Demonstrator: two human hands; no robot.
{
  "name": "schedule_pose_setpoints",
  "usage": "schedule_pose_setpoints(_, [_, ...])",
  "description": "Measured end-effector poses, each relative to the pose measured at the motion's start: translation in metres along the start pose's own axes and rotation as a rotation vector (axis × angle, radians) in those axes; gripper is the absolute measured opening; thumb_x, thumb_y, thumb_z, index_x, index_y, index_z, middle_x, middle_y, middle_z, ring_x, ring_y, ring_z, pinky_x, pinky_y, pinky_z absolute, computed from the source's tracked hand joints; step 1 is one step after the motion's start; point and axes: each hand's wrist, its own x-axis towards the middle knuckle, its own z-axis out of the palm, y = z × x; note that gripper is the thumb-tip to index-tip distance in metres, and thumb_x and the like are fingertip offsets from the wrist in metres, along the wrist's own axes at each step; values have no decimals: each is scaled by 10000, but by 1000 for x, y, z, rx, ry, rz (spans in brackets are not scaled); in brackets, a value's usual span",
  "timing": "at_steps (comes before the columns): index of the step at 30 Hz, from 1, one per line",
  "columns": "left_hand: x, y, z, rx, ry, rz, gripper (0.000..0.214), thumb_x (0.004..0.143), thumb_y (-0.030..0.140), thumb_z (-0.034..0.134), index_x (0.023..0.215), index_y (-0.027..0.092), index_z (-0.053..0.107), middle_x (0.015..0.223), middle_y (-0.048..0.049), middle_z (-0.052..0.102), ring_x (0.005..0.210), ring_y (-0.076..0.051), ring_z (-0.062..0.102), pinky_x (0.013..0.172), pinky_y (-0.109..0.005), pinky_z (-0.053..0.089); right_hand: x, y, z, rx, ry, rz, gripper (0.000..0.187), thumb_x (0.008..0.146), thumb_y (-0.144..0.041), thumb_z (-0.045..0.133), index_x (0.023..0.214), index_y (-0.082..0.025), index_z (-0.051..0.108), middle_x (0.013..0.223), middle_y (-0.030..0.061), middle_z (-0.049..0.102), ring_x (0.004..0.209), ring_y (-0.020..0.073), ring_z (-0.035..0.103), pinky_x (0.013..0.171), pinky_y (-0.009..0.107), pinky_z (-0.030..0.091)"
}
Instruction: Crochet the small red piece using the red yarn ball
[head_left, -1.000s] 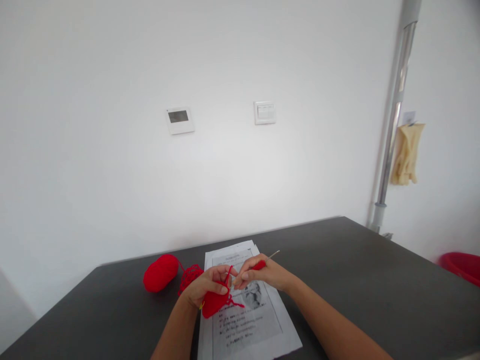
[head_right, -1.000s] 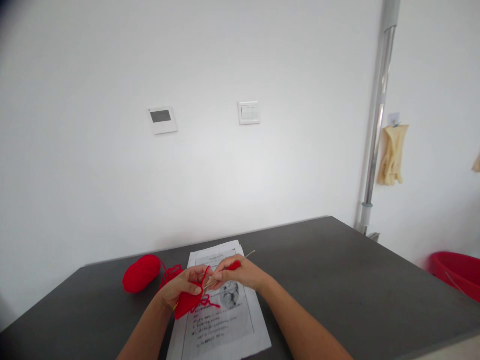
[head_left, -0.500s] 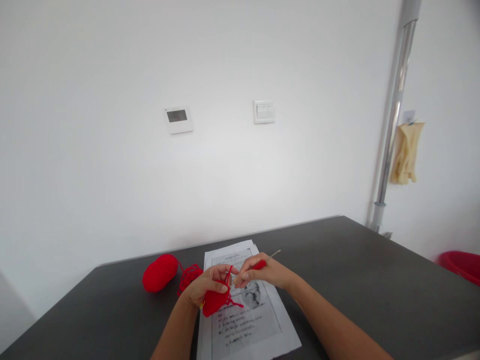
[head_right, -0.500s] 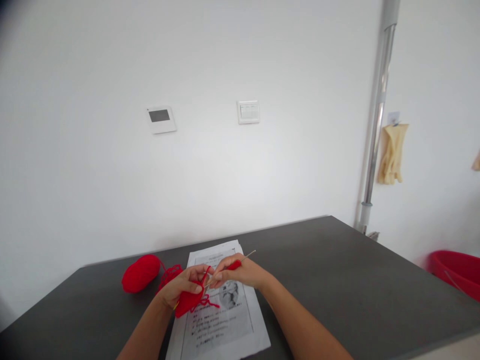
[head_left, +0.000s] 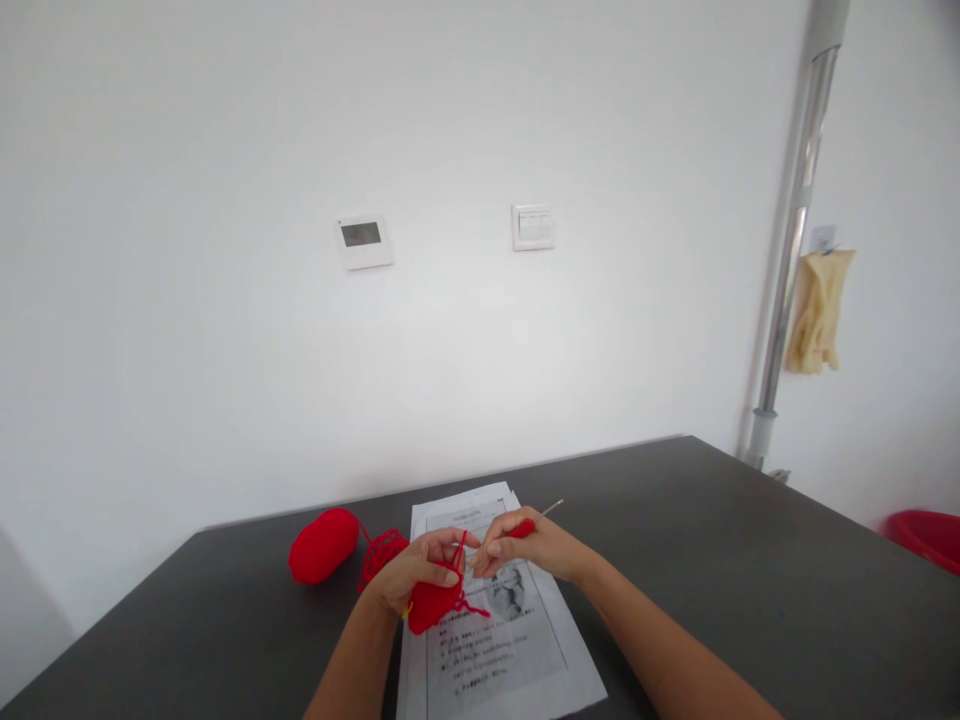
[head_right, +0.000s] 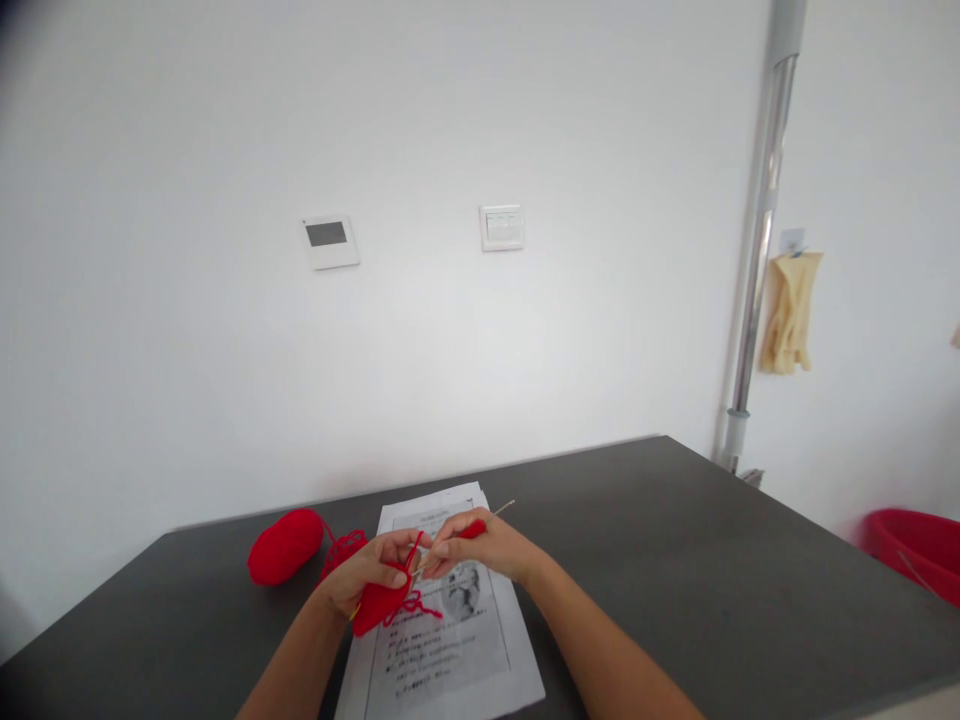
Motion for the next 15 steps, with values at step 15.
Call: schedule_pose_setpoints(15, [-1, 1, 3, -22, -10, 4, 456, 530, 101, 813, 967, 149, 692, 645, -10, 664, 474, -76, 557, 449, -158, 365, 2, 4, 2, 34, 12, -9, 266, 718, -318, 764, 753, -74, 664, 727, 98, 729, 687, 195, 715, 723, 355, 554])
